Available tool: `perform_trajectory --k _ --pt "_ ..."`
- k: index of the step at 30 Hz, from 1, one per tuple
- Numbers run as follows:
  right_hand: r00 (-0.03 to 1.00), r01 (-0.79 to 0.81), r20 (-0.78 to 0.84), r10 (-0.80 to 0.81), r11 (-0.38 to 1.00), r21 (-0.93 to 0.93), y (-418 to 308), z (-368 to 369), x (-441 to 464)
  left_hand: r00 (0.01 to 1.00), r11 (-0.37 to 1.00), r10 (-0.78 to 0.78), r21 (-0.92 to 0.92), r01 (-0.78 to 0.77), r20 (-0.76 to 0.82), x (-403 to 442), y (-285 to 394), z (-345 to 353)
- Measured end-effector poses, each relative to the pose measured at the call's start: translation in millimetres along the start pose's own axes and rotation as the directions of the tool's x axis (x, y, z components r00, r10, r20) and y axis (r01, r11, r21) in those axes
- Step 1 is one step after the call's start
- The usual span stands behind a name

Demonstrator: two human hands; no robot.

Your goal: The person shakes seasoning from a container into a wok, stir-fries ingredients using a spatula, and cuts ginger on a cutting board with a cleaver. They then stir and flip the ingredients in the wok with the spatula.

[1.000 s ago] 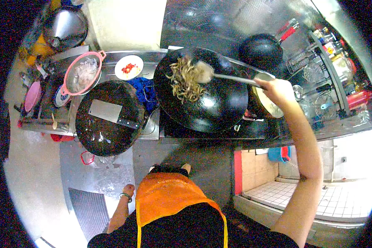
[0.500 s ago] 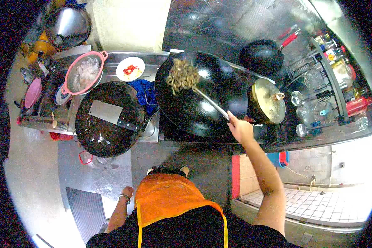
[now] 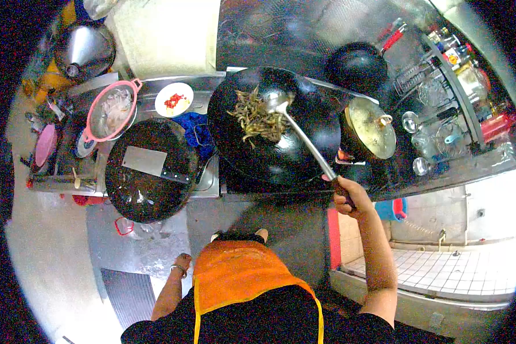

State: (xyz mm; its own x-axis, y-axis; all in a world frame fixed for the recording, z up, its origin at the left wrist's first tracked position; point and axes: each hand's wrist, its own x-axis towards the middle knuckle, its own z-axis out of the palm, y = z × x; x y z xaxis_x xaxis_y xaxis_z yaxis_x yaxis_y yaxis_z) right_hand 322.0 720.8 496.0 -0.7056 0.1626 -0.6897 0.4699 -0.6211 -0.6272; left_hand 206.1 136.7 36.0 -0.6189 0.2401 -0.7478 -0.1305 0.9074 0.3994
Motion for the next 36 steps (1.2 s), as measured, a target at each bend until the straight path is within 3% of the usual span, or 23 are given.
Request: perform_trajectory --k 1,3,4,7,9,10,11,13,16,17,18,19,20,21,23,24,25,27,28,29,30,34,36 --pt "0.999 -0.003 -0.044 0.001 0.999 -0.046 -8 5 -9 0.995 0.989 0.095 0.112 -0.098 0.036 18 -17 9" --pt "0.962 0.053 -0.212 -0.174 0.876 -0.479 -24 9 -23 0.954 0.899 0.281 0.318 -0.3 0.107 59 -57 33" --pt "0.948 0.07 -0.191 -0.254 0.755 -0.652 -31 13 -32 1.0 0.998 0.006 -0.064 -0.006 -0.012 -1 4 -5" --pt "0.889 -0.044 -0.117 -0.443 0.172 -0.984 -64 22 -44 1.0 0.998 -0.029 -0.063 0.028 -0.009 1 0 -3" --pt "0.853 -0.083 0.128 -0.506 -0.374 -0.924 -88 36 -57 0.999 0.999 -0.033 -0.012 0.033 0.032 1 0 -5" --pt "0.861 -0.174 0.112 -0.496 -0.494 -0.852 -100 62 -68 0.998 0.999 -0.036 0.015 0.036 0.054 0 0 -7" --pt "0.913 -0.216 0.006 -0.408 -0.494 -0.842 -123 92 -82 0.997 0.998 -0.053 -0.036 0.054 0.049 2 -3 -3" --pt "0.927 -0.217 0.059 -0.371 -0.657 -0.722 -135 111 -91 0.995 0.986 -0.091 -0.138 0.096 0.042 10 -22 11" --pt "0.931 -0.201 0.101 -0.351 -0.724 -0.66 -119 128 -77 0.994 0.993 -0.091 -0.064 0.095 0.058 7 -28 18" --pt "0.914 -0.209 0.127 -0.385 -0.715 -0.667 -101 117 -57 0.997 0.998 -0.008 0.063 0.003 0.075 6 -31 18" --pt "0.903 -0.195 0.091 -0.42 -0.59 -0.784 -82 97 -31 0.992 0.979 0.075 0.183 -0.093 0.1 6 -33 19" --pt "0.905 -0.292 0.042 -0.422 -0.692 -0.66 -57 78 6 0.979 0.938 0.154 0.293 -0.188 0.135 5 -31 23" --pt "0.843 -0.301 0.154 -0.516 -0.688 -0.66 -25 41 49 0.997 0.993 -0.008 0.117 -0.001 0.072 -3 -24 27" --pt "0.78 -0.398 0.146 -0.609 -0.662 -0.635 -6 37 70 0.991 0.996 -0.084 0.028 0.082 0.105 -13 -17 28" --pt "0.712 -0.351 0.194 -0.674 -0.582 -0.733 6 27 82 0.957 0.958 -0.231 -0.129 0.255 0.176 -43 22 -4" --pt "0.689 -0.322 0.196 -0.698 -0.537 -0.78 10 29 78 0.994 0.994 -0.102 -0.035 0.103 0.037 -32 3 12" --pt "0.664 -0.293 0.19 -0.723 -0.486 -0.823 14 28 73 0.997 0.991 0.055 0.119 -0.062 0.058 -16 -23 27" --pt "0.641 -0.031 0.187 -0.744 -0.268 -0.963 16 10 61 0.922 0.834 0.342 0.395 -0.386 0.18 7 -54 41" --pt "0.642 0.135 0.187 -0.743 -0.13 -0.982 17 -3 56 0.995 0.996 -0.023 0.084 0.015 0.099 -40 10 0" --pt "0.643 0.294 0.186 -0.743 0.015 -0.956 19 -10 53 0.992 0.996 0.003 0.087 -0.013 0.122 -28 -2 6" --pt "0.853 0.214 -0.117 -0.508 0.546 -0.81 10 16 32 0.989 0.995 0.028 0.09 -0.042 0.144 -14 -14 12" --pt "0.936 0.164 -0.228 -0.27 0.903 -0.398 3 42 -2 0.99 0.989 -0.125 -0.065 0.13 0.065 11 -15 12" --pt "0.947 0.148 -0.232 -0.221 0.944 -0.295 2 32 -10 0.987 0.977 0.156 0.144 -0.159 0.034 30 -18 7"
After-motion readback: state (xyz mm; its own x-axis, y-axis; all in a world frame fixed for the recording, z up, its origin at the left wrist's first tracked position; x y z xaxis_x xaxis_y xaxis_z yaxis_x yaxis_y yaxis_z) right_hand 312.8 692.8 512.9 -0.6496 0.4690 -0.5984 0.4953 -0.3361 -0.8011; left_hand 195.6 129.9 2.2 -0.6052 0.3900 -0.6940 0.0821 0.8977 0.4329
